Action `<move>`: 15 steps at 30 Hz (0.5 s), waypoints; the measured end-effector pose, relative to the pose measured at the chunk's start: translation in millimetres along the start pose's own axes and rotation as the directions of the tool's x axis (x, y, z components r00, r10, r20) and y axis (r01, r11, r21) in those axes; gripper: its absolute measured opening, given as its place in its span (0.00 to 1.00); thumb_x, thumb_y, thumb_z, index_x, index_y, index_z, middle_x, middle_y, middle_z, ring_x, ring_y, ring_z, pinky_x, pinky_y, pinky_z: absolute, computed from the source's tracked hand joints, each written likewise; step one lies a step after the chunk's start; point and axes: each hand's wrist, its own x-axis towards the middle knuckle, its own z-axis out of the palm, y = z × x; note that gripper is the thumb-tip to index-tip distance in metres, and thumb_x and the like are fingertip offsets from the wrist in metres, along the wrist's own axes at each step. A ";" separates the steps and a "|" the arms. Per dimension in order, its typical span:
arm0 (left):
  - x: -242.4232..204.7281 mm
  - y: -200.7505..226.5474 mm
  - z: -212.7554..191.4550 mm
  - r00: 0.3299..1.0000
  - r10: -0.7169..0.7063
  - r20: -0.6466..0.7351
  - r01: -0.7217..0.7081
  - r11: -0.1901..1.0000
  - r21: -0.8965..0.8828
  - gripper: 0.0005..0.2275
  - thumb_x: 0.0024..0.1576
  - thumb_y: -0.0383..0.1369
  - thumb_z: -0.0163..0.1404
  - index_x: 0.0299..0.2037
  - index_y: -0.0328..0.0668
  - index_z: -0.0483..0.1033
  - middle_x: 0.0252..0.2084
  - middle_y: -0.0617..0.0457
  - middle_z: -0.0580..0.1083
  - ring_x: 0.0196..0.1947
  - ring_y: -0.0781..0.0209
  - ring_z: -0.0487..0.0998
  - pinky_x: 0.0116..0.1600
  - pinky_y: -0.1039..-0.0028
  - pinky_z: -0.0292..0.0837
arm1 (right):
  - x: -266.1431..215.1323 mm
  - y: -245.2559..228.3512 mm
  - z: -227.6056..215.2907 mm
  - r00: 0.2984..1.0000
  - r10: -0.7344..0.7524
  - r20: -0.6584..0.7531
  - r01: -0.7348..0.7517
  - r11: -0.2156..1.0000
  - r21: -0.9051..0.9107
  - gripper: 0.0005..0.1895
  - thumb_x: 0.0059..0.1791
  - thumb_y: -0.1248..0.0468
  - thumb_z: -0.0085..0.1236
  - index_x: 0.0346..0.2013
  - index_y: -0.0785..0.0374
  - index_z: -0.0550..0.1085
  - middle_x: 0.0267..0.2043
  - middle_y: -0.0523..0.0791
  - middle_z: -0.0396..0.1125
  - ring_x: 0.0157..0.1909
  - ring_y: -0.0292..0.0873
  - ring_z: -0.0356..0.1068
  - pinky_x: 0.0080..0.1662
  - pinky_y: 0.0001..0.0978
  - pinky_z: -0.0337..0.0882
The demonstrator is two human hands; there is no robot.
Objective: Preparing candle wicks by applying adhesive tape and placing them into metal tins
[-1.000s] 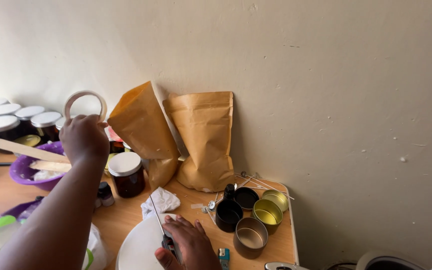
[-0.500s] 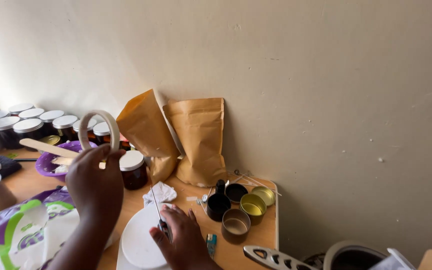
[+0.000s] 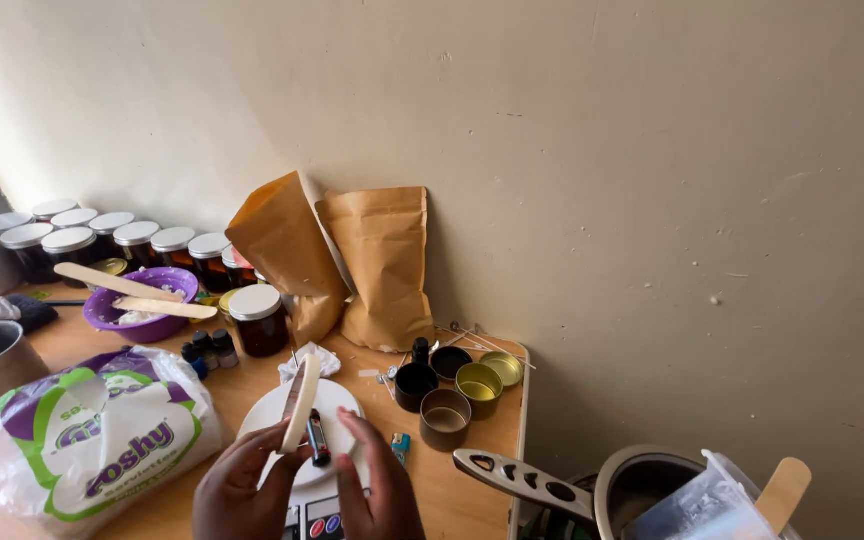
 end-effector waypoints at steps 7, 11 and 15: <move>-19.5 -28.5 17.4 0.996 0.046 0.079 -0.043 0.998 -0.036 0.07 0.38 0.25 0.60 0.26 0.47 0.86 0.37 0.58 0.83 0.40 0.70 0.81 0.48 0.82 0.71 | -44.3 36.2 -5.1 0.982 0.028 -0.188 0.002 0.988 0.157 0.18 0.50 0.61 0.45 0.52 0.66 0.64 0.58 0.55 0.65 0.61 0.52 0.65 0.58 0.42 0.68; -33.7 -36.1 29.0 0.984 0.045 0.172 -0.052 0.998 0.037 0.08 0.37 0.33 0.62 0.28 0.49 0.85 0.40 0.63 0.83 0.42 0.72 0.82 0.48 0.80 0.73 | -50.7 56.5 -0.5 0.974 -0.005 -0.225 0.037 0.990 0.137 0.23 0.49 0.67 0.46 0.58 0.67 0.58 0.64 0.59 0.56 0.64 0.58 0.60 0.58 0.42 0.69; -28.8 -29.8 33.4 0.937 0.218 0.273 -0.217 0.976 -0.034 0.04 0.43 0.28 0.55 0.27 0.46 0.82 0.35 0.60 0.83 0.48 0.68 0.81 0.54 0.76 0.70 | -49.7 74.8 8.8 0.963 0.106 -0.248 -0.005 0.928 0.374 0.33 0.46 0.72 0.47 0.64 0.67 0.50 0.69 0.55 0.49 0.66 0.52 0.58 0.60 0.40 0.62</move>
